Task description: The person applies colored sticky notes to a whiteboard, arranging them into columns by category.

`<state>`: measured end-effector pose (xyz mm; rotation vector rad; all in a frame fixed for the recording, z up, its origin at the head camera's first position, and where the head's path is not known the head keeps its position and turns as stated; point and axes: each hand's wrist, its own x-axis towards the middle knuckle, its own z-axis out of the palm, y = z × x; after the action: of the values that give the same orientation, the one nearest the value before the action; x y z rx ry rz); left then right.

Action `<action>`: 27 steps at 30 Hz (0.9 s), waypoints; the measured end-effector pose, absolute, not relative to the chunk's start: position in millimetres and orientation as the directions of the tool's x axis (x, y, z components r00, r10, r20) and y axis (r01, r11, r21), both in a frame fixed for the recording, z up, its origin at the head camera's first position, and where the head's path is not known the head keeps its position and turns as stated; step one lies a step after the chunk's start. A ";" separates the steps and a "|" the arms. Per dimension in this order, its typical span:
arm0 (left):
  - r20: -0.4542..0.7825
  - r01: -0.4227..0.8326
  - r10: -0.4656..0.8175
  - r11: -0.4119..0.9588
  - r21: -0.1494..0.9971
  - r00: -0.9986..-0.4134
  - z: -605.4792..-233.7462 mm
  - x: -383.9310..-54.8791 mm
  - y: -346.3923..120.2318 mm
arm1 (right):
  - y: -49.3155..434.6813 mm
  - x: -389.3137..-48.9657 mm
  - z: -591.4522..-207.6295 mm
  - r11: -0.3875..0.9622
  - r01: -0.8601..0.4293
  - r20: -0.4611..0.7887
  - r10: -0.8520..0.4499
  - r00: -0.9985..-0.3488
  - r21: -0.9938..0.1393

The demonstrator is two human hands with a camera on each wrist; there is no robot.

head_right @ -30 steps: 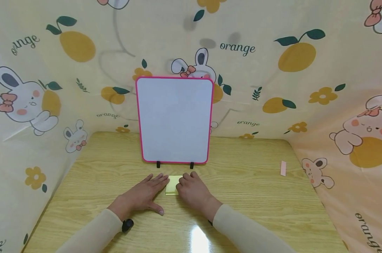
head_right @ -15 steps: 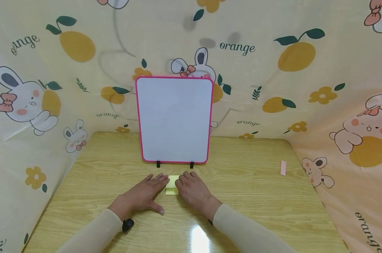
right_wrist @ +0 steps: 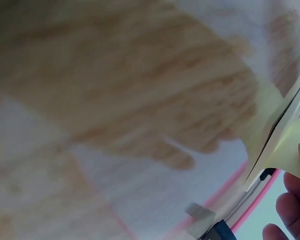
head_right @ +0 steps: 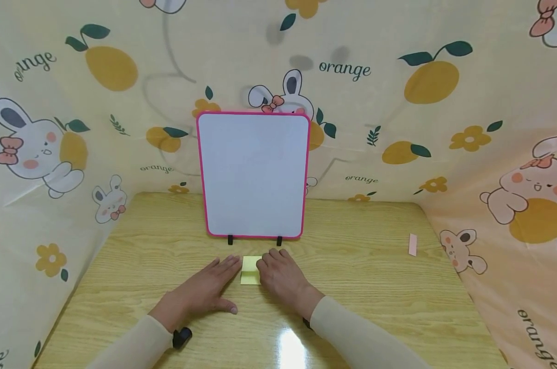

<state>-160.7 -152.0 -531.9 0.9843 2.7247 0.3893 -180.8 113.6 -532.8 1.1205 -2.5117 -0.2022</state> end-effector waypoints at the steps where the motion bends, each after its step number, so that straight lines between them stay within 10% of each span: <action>1: -0.109 0.589 0.646 0.743 0.319 -0.756 -532.1 -158.1 -153.2 | 113.5 -181.3 -532.1 0.676 -0.683 0.290 -0.736 -0.612 0.275; 27: -0.126 0.675 0.710 0.700 0.235 -0.693 -534.0 -130.0 -131.4 | 112.0 -191.7 -522.3 0.721 -0.662 0.323 -0.688 -0.650 0.203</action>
<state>-130.0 -131.4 -534.0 1.1152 2.7018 0.2516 -191.7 112.0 -522.3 1.0436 -2.5485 -0.0938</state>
